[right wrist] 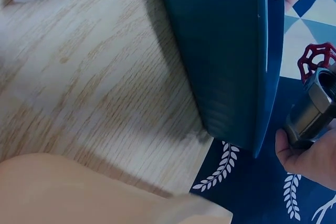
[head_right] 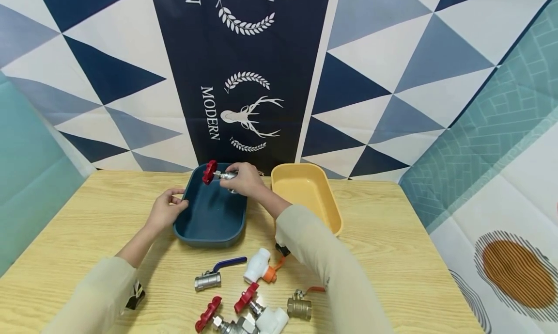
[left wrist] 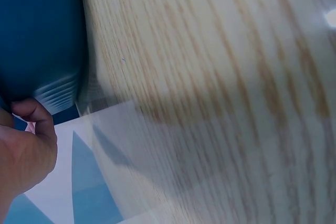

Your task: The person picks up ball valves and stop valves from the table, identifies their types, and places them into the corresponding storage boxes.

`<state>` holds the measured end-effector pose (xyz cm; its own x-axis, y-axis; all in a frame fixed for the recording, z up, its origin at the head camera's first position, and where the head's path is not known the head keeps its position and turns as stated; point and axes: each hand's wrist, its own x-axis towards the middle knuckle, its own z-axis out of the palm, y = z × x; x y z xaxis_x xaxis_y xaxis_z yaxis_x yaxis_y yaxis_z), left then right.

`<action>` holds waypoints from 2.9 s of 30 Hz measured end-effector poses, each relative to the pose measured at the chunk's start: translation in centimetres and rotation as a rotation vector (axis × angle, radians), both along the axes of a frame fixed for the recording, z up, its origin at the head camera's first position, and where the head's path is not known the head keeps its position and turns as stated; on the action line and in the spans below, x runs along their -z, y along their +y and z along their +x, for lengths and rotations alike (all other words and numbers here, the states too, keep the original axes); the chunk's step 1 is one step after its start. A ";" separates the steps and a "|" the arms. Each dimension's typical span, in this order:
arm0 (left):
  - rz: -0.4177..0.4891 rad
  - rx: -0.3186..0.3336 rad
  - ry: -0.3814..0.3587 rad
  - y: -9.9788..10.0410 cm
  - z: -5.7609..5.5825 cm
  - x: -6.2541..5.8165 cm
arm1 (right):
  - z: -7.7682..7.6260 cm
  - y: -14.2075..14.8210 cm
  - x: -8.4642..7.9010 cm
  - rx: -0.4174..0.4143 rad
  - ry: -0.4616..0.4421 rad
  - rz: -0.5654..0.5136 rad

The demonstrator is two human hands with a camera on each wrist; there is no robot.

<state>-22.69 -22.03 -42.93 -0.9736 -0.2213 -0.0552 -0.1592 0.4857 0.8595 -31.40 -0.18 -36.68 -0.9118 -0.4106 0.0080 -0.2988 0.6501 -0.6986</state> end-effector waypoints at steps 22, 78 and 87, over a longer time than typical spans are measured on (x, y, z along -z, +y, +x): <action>0.014 -0.005 -0.003 -0.1 -0.2 0.0 | -1.1 -1.2 1.8 -0.004 0.010 0.013; 0.025 -0.026 -0.021 0.1 -0.5 0.0 | -2.6 -3.9 3.9 0.014 0.045 0.083; 0.033 -0.029 -0.027 0.1 -0.4 0.0 | -3.2 -4.2 4.4 0.021 0.041 0.081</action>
